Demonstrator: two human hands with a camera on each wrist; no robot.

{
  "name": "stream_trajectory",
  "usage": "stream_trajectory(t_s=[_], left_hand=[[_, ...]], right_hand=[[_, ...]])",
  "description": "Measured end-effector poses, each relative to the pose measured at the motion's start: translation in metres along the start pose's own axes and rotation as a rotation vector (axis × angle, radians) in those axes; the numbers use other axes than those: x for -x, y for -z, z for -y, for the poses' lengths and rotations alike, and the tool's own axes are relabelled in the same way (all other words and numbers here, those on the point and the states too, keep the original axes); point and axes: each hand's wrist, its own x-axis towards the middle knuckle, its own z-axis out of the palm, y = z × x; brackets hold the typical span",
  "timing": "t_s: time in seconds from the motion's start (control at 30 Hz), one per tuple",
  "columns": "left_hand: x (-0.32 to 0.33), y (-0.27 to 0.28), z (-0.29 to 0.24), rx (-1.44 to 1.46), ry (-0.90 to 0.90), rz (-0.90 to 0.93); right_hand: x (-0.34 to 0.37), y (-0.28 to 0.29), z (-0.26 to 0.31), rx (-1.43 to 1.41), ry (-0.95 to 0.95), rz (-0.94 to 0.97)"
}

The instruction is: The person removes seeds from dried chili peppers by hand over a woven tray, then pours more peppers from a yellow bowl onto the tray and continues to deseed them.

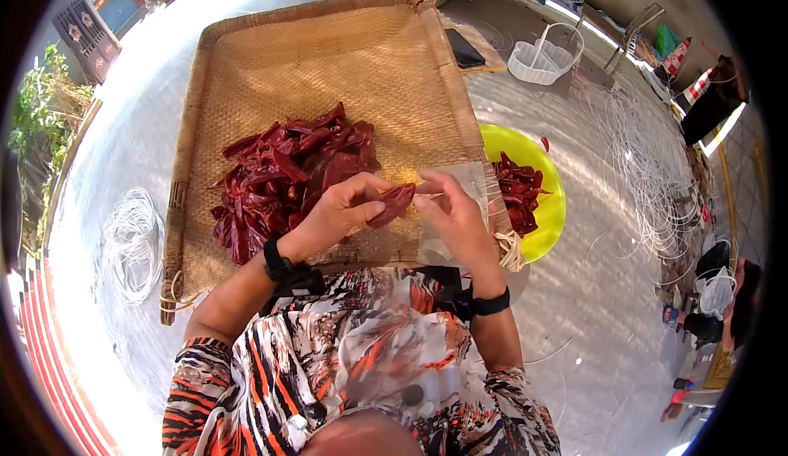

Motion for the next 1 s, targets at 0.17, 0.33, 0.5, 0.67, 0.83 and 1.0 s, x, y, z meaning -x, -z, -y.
stream_trajectory(t_s=[0.17,0.33,0.5,0.67,0.83,1.0], left_hand=[[-0.002,-0.001,0.003,-0.166,-0.010,-0.060],[-0.010,0.012,0.038,-0.770,-0.191,-0.059],[-0.023,0.000,0.054,-1.016,-0.013,-0.014],[-0.026,-0.005,0.052,-0.791,-0.213,-0.204],[-0.021,-0.009,0.021,-0.477,-0.092,-0.136],[-0.013,-0.010,0.010,-0.672,-0.185,-0.181]], right_hand=[[-0.004,-0.005,-0.013,-0.069,0.037,0.022],[-0.009,0.044,-0.005,0.387,0.101,-0.536],[-0.006,0.047,-0.018,0.523,0.063,-0.496],[0.000,-0.003,-0.012,0.247,-0.064,-0.027],[-0.006,-0.022,-0.044,0.003,-0.079,0.189],[-0.002,-0.016,-0.044,-0.121,-0.167,0.211]])
